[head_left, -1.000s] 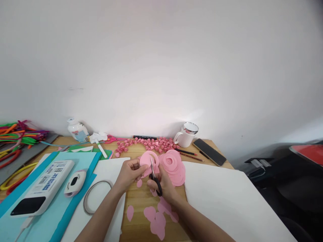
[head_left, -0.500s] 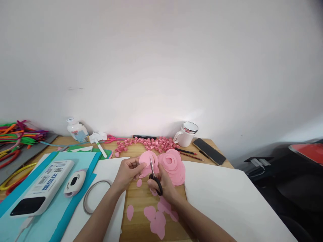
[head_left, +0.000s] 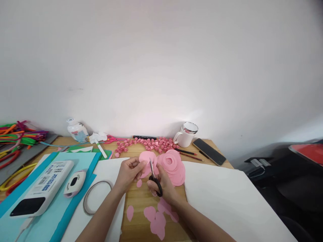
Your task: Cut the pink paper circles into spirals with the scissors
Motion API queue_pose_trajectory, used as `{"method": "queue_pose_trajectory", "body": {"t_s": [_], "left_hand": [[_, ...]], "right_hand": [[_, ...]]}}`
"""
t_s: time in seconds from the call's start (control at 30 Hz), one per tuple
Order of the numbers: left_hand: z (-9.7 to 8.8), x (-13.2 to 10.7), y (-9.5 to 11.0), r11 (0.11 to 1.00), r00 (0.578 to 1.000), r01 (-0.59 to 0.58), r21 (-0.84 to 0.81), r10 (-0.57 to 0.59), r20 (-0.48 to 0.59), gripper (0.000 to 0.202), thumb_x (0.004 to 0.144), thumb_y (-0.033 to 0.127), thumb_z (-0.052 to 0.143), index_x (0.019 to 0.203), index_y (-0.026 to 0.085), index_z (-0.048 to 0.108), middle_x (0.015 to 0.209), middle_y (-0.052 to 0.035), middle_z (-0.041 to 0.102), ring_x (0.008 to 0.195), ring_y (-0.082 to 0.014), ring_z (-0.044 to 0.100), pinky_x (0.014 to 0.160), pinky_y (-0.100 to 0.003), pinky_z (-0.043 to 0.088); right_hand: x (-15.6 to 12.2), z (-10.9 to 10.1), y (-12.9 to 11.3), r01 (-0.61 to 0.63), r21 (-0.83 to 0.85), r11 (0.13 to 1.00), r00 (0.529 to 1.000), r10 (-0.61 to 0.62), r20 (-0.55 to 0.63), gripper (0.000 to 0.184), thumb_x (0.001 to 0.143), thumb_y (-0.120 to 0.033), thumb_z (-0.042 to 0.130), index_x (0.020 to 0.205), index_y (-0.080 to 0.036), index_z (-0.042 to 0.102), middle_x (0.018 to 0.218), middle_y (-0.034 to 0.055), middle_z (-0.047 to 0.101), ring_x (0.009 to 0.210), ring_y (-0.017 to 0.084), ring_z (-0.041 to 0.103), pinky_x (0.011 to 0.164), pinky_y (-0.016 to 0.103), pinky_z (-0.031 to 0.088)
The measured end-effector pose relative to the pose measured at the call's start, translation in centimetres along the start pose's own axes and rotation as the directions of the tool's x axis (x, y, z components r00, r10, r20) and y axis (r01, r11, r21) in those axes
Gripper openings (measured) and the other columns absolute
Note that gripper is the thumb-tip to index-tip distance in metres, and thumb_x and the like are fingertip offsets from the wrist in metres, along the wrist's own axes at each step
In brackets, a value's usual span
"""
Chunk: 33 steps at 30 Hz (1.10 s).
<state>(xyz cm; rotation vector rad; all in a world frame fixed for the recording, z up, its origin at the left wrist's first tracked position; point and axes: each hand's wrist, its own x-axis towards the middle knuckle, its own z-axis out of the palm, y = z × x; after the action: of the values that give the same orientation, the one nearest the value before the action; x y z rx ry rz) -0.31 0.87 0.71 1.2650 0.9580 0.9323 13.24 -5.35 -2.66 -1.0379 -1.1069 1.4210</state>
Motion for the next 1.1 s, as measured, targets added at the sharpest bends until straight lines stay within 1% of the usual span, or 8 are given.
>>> {"method": "queue_pose_trajectory", "body": {"t_s": [0.1,0.17,0.27,0.4,0.67,0.83,0.97,1.1], "left_hand": [[0.2,-0.1,-0.5,0.998,1.0,-0.019,0.059,0.019,0.003,0.029,0.07,0.035,0.069,0.054,0.015,0.054,0.035,0.0066,0.047,0.028,-0.0046,0.037,0.031,-0.016,0.024],[0.3,-0.1,-0.6,0.996,0.999,-0.037,0.084,0.037,0.003,0.032,0.07,0.035,0.068,0.051,0.015,0.053,0.035,0.0062,0.048,0.028,-0.005,0.038,0.032,-0.016,0.025],[0.4,-0.2,-0.6,0.991,0.999,-0.048,0.127,0.044,0.028,0.034,0.071,0.036,0.068,0.05,0.016,0.052,0.033,0.0063,0.048,0.027,-0.0055,0.039,0.032,-0.017,0.025],[0.5,-0.3,-0.4,0.986,0.998,-0.041,0.16,0.033,0.05,0.034,0.072,0.038,0.066,0.051,0.016,0.053,0.032,0.0068,0.046,0.027,-0.006,0.04,0.032,-0.017,0.026],[0.4,-0.3,-0.2,0.99,0.998,-0.034,0.136,0.027,0.054,0.033,0.07,0.037,0.069,0.05,0.015,0.053,0.032,0.0069,0.047,0.027,-0.0056,0.04,0.032,-0.016,0.025],[0.1,-0.2,-0.3,0.994,0.998,-0.039,0.101,0.034,0.049,0.032,0.068,0.034,0.07,0.049,0.015,0.053,0.035,0.0065,0.048,0.029,-0.0046,0.038,0.033,-0.016,0.025],[-0.1,0.0,-0.6,0.997,0.999,-0.024,0.071,0.022,0.038,0.03,0.068,0.033,0.07,0.051,0.016,0.054,0.035,0.0061,0.048,0.029,-0.0049,0.038,0.033,-0.016,0.025],[-0.2,0.1,-0.6,0.997,0.999,-0.041,0.061,0.039,0.03,0.028,0.068,0.032,0.071,0.051,0.015,0.055,0.036,0.0057,0.049,0.03,-0.0049,0.038,0.033,-0.016,0.025]], "right_hand": [[-0.1,0.1,-0.4,-0.008,0.006,1.0,1.0,0.008,0.008,0.059,0.068,-0.032,0.07,0.112,-0.018,0.033,0.046,-0.014,0.044,0.032,0.006,0.034,0.032,0.016,0.026],[0.0,0.1,-0.4,-0.016,0.011,1.0,1.0,0.016,0.001,0.058,0.067,-0.032,0.071,0.11,-0.019,0.034,0.049,-0.0129,0.045,0.035,0.006,0.036,0.033,0.016,0.027],[0.0,-0.1,-0.3,-0.004,0.011,1.0,1.0,0.004,-0.019,0.06,0.066,-0.032,0.072,0.111,-0.02,0.035,0.054,-0.011,0.047,0.04,0.007,0.039,0.037,0.016,0.03],[0.1,-0.3,-0.1,0.014,-0.009,1.0,0.999,-0.015,-0.031,0.061,0.066,-0.033,0.072,0.113,-0.021,0.035,0.057,-0.0095,0.049,0.041,0.006,0.037,0.037,0.016,0.028],[0.3,-0.5,0.9,0.034,0.019,0.999,0.999,-0.033,-0.008,0.056,0.068,-0.033,0.071,0.108,-0.021,0.033,0.052,-0.011,0.049,0.037,0.007,0.037,0.033,0.016,0.028],[0.3,-0.4,0.9,0.041,0.021,0.999,0.999,-0.041,-0.01,0.049,0.07,-0.032,0.069,0.104,-0.021,0.035,0.048,-0.0122,0.049,0.034,0.006,0.037,0.032,0.015,0.027],[0.2,-0.6,1.2,0.046,0.041,0.998,0.999,-0.046,0.015,0.05,0.073,-0.033,0.067,0.107,-0.021,0.034,0.045,-0.0134,0.048,0.032,0.006,0.035,0.031,0.015,0.027],[0.2,-0.8,1.6,0.052,0.055,0.997,0.998,-0.054,0.032,0.053,0.074,-0.036,0.067,0.111,-0.02,0.033,0.046,-0.0128,0.048,0.033,0.006,0.035,0.034,0.016,0.029]]}}
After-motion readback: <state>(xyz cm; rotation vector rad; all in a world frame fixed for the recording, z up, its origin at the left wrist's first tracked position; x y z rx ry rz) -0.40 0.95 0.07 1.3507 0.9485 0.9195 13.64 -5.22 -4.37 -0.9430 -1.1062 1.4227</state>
